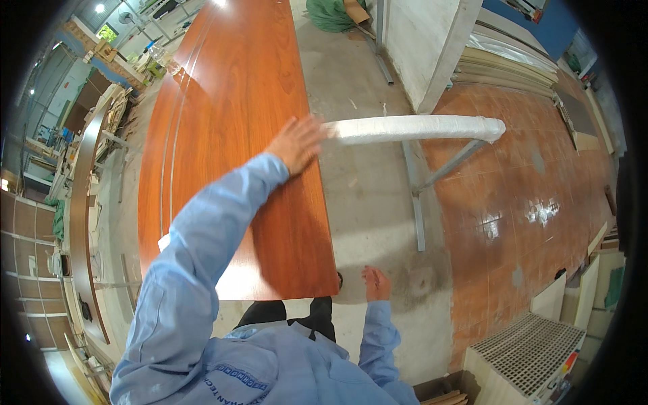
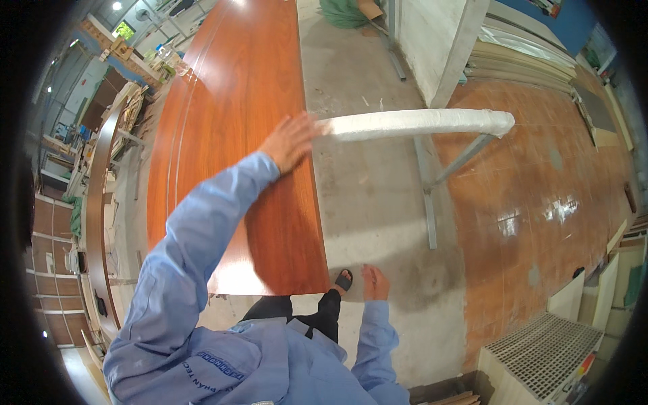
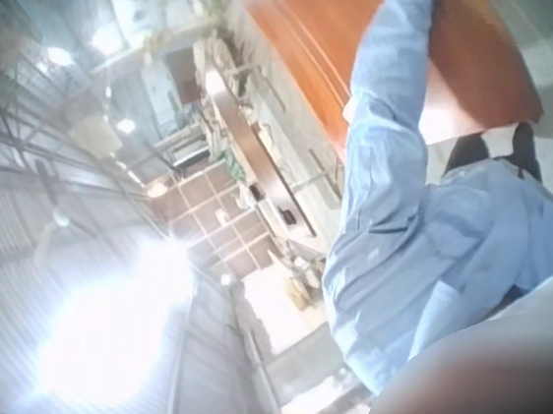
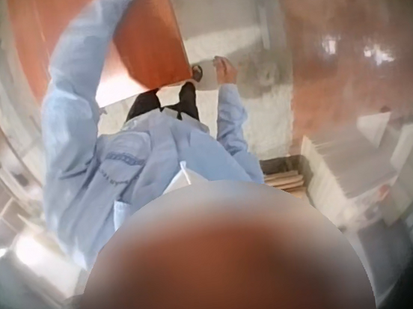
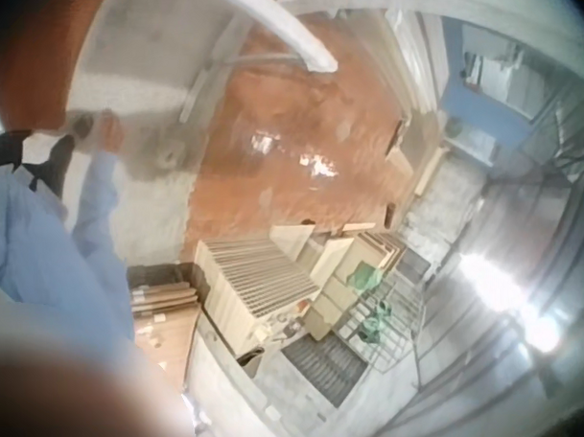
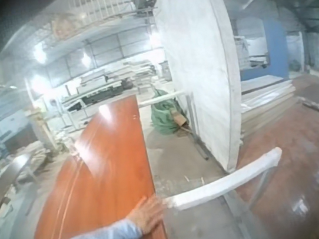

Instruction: The person scrapes a wooden table surface with a small metal tool and wipes it with a black cloth. They then walk to a second table and wipe its surface with the cloth.

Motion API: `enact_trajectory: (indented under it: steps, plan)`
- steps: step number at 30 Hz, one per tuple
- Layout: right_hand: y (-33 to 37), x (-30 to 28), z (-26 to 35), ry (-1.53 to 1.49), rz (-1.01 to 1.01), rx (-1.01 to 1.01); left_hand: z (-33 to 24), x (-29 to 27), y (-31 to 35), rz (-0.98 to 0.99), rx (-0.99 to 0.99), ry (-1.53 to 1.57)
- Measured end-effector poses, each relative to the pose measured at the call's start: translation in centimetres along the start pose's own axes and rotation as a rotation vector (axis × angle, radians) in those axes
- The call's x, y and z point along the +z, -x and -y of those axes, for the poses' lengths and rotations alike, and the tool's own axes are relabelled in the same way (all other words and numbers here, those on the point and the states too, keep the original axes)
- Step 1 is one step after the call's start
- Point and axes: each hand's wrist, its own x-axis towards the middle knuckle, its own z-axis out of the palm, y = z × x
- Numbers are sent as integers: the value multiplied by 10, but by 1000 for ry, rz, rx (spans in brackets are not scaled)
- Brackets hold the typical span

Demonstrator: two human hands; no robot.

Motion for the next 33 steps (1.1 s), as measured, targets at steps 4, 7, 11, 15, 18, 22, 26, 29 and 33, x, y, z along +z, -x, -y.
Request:
enact_trajectory:
  steps: [4, 7, 11, 15, 18, 22, 26, 29, 33]
  plan:
    - [37, -27, -47, 114, -21, 101, 107, -19, -10, 126, -857, 137]
    - [67, -52, -76, 159, -84, 136, 145, -38, 48, 369, -853, -159]
    - [68, -75, -83, 143, -148, 124, 183, -54, 167, 483, -931, -269]
    - [20, -73, -26, 430, -91, 113, 258, -64, 352, 504, -1272, -172]
    - [-16, -47, 55, 265, -208, -178, 261, -73, 537, 126, -1545, -198]
    - [-40, 14, 171, 556, -67, -795, 185, -67, 727, -234, -1708, -60]
    - [-74, 106, 240, 949, 221, -1132, 54, -24, 853, -363, -2038, 105]
    - [-108, 174, 260, 1390, 266, -1081, -76, 32, 928, -309, -2489, 431]
    - [-141, 274, 276, 1385, 258, -1049, -224, 101, 979, -330, -2725, 1088]
